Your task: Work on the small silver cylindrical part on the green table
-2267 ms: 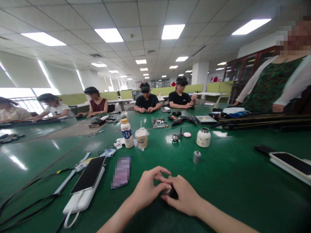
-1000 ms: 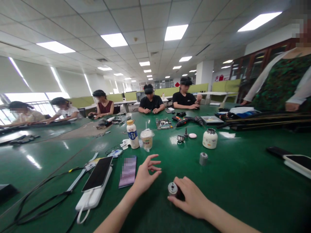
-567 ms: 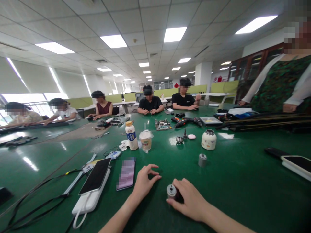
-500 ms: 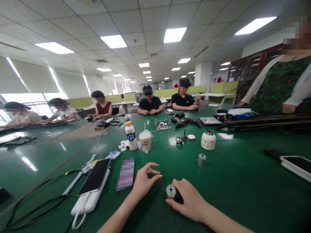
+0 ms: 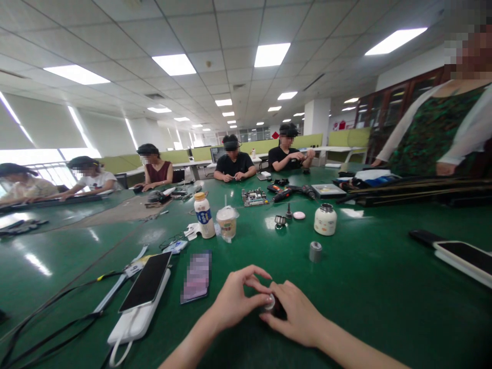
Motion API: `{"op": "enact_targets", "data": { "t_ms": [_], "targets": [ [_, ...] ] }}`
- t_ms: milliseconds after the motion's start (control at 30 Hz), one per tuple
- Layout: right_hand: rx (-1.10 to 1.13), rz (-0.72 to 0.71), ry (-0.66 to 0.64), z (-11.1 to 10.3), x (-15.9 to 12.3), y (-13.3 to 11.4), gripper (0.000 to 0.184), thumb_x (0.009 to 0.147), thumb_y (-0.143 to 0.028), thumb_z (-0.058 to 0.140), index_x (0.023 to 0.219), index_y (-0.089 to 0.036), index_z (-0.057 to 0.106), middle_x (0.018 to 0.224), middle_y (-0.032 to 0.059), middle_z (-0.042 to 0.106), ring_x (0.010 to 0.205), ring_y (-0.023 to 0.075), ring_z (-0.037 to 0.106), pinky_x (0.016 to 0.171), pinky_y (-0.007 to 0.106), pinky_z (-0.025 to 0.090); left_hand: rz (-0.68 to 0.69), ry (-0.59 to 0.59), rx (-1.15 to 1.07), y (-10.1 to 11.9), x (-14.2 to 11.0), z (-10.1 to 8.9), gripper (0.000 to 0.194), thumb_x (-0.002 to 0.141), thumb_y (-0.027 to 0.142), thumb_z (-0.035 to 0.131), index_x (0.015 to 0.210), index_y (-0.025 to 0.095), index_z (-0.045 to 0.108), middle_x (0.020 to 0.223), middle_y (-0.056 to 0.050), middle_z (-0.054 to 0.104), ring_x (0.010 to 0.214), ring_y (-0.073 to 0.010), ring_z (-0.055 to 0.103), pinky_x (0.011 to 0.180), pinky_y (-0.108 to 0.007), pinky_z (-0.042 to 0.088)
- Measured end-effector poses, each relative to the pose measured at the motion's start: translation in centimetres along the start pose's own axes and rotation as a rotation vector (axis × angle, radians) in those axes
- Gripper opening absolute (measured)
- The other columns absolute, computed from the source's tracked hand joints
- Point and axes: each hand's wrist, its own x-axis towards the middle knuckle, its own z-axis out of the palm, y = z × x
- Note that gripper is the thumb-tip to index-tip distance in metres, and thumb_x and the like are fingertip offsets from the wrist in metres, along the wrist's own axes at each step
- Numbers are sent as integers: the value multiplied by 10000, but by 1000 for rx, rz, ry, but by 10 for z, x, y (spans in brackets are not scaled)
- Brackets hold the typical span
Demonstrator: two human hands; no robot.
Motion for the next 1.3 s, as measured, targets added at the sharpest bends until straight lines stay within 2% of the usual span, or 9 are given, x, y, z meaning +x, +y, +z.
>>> {"op": "enact_targets", "data": {
  "t_ms": [100,200,267,533,700,833,933,1067,1300],
  "targets": [
    [25,-17,6,-1,0,0,240,859,-384,632,973,-192,544,919,38,667,814,228,601,739,330,391,28,-52,14,5,-3,-2,321,731,63,674,1026,189,663,887,-40,780,906,-229,710,882,-336,499],
    [18,-19,0,-1,1,1,252,868,-402,619,991,-197,538,923,40,670,800,229,595,730,329,385,102,-71,13,11,-6,-5,453,625,-64,560,984,199,645,1135,-50,707,1149,-237,614,1023,-344,421],
    [-1,-12,-1,0,1,1,246,873,-428,608,925,-200,532,886,36,664,779,228,588,715,326,378,131,-42,72,14,-7,-7,504,597,-62,570,1019,207,631,1188,-51,666,1187,-242,571,1050,-356,389],
    [29,-20,18,3,1,2,192,864,-360,625,926,-210,524,898,16,660,796,217,586,725,315,371,44,11,351,14,-6,-1,351,684,230,796,1006,259,661,854,10,754,966,-279,594,873,-407,396],
    [-7,-6,-3,3,1,2,222,878,-406,610,903,-203,523,889,24,650,798,218,581,735,322,380,24,52,181,7,-2,1,292,723,202,774,973,237,628,790,14,788,908,-246,682,894,-373,416],
    [-55,15,-3,2,0,1,261,871,-441,612,911,-204,509,871,27,648,784,223,569,719,323,380,38,201,69,-13,7,-10,230,761,223,740,899,223,555,823,-10,789,849,-223,725,848,-331,479],
    [-63,23,1,0,-1,-1,278,862,-453,621,904,-206,502,865,25,647,783,222,566,714,319,378,14,276,172,-38,12,-20,236,766,232,735,908,231,547,827,-10,794,886,-238,728,885,-355,475],
    [-61,22,1,-2,-1,-2,272,860,-445,623,900,-210,492,870,22,649,787,221,569,710,315,374,-12,253,356,-65,11,-24,207,755,178,726,901,237,591,842,-4,797,956,-263,712,920,-393,459],
    [-58,18,0,-1,0,-1,270,862,-446,620,891,-218,479,863,17,647,777,217,570,709,314,371,-32,276,295,-67,10,-20,351,726,219,774,1027,233,595,831,-6,788,926,-261,723,911,-404,488]
  ]
}}
